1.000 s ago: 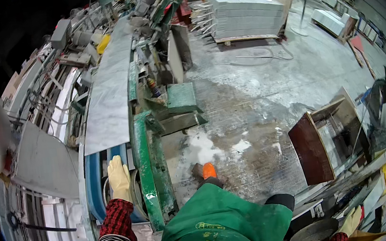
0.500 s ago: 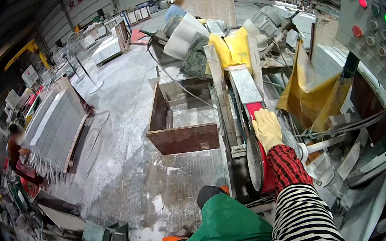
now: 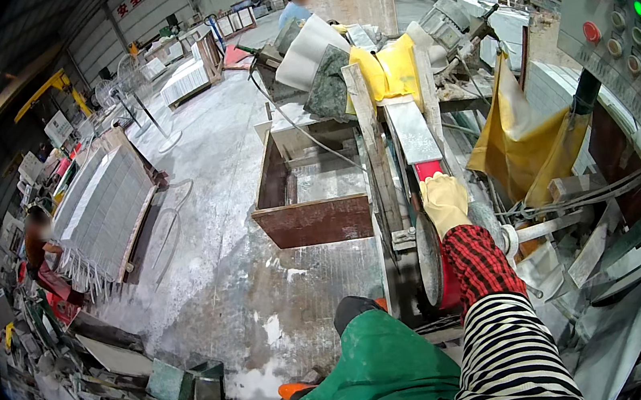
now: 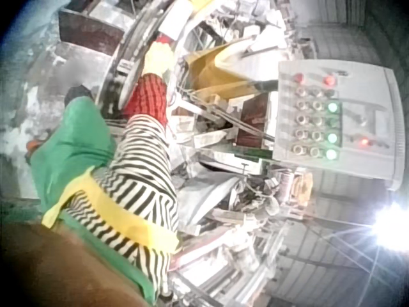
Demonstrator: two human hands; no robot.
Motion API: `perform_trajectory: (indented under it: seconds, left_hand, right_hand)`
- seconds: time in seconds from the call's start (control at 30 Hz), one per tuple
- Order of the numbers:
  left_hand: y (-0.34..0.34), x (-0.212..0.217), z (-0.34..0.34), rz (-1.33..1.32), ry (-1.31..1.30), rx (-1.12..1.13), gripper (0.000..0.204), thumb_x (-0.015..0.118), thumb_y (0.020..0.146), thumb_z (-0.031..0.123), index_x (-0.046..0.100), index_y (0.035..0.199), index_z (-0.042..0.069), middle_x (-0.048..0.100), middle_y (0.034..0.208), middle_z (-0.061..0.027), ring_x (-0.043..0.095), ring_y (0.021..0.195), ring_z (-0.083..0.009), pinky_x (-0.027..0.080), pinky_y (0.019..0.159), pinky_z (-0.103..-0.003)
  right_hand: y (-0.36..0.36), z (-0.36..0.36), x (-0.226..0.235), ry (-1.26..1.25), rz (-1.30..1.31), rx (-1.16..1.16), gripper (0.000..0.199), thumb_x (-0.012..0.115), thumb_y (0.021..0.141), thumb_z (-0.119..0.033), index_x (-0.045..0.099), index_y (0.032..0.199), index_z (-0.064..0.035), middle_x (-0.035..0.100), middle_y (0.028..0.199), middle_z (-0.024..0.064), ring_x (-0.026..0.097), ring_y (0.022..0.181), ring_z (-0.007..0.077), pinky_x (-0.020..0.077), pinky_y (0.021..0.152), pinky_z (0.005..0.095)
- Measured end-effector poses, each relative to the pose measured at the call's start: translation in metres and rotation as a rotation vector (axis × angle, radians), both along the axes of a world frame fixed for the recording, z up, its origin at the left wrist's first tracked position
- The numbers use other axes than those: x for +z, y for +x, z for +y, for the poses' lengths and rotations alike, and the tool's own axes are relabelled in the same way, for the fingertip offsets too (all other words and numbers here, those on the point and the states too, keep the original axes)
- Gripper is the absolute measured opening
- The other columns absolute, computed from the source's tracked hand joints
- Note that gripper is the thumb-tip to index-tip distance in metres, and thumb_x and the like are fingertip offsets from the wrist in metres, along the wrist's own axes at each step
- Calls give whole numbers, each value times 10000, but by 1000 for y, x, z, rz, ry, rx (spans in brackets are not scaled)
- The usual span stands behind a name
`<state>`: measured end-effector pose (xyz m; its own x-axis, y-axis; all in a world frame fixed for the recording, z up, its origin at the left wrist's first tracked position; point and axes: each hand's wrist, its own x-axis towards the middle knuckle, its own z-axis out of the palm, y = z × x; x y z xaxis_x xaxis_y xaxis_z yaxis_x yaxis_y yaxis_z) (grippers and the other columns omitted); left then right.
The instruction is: The person repeatedly picks up rectangular stone tiles from a conveyor belt and rubs their edges against a rotating polishing wheel. The person handles the tiles one at a time, moving them between the conveyor and the polishing machine in a continuous loop.
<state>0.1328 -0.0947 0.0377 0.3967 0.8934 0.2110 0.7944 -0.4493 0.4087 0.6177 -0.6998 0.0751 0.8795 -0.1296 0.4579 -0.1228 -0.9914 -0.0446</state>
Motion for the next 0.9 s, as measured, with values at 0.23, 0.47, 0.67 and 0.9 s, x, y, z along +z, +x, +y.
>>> perform_trajectory:
  seconds: [0.23, 0.47, 0.67, 0.9]
  left_hand:
    - [5, -6, -4, 3, 18, 14, 581, 619, 1024, 381, 575, 1377, -78, 631, 1367, -262, 591, 1260, -383, 459, 1114, -433]
    - [11, -10, -1, 14, 10, -12, 571, 617, 1026, 372, 576, 1377, -76, 631, 1368, -260, 592, 1261, -381, 460, 1114, -432]
    - [11, -12, 5, 24, 6, -19, 563, 616, 1029, 365, 577, 1378, -74, 631, 1370, -258, 593, 1262, -378, 462, 1114, -430]
    - [13, -17, 9, 16, 16, -26, 553, 614, 1031, 357, 578, 1378, -72, 631, 1371, -256, 593, 1263, -376, 464, 1114, -429]
  right_hand:
    - [-7, 13, 17, 65, 5, -85, 273, 654, 958, -317, 691, 1138, -115, 721, 884, 149, 717, 819, 365, 553, 730, 533]
    - [-3, 1, -5, -32, -173, 193, 199, 625, 949, -206, 620, 1102, -79, 599, 1051, 131, 593, 1072, 321, 471, 926, 447]
    - [0, -9, -17, 9, -184, 231, 201, 615, 955, -182, 633, 1109, -55, 631, 1063, 157, 631, 1053, 352, 503, 917, 473]
    - [5, -1, 6, 72, 40, -2, 272, 561, 1009, -333, 686, 972, -94, 744, 917, 146, 726, 870, 365, 565, 778, 515]
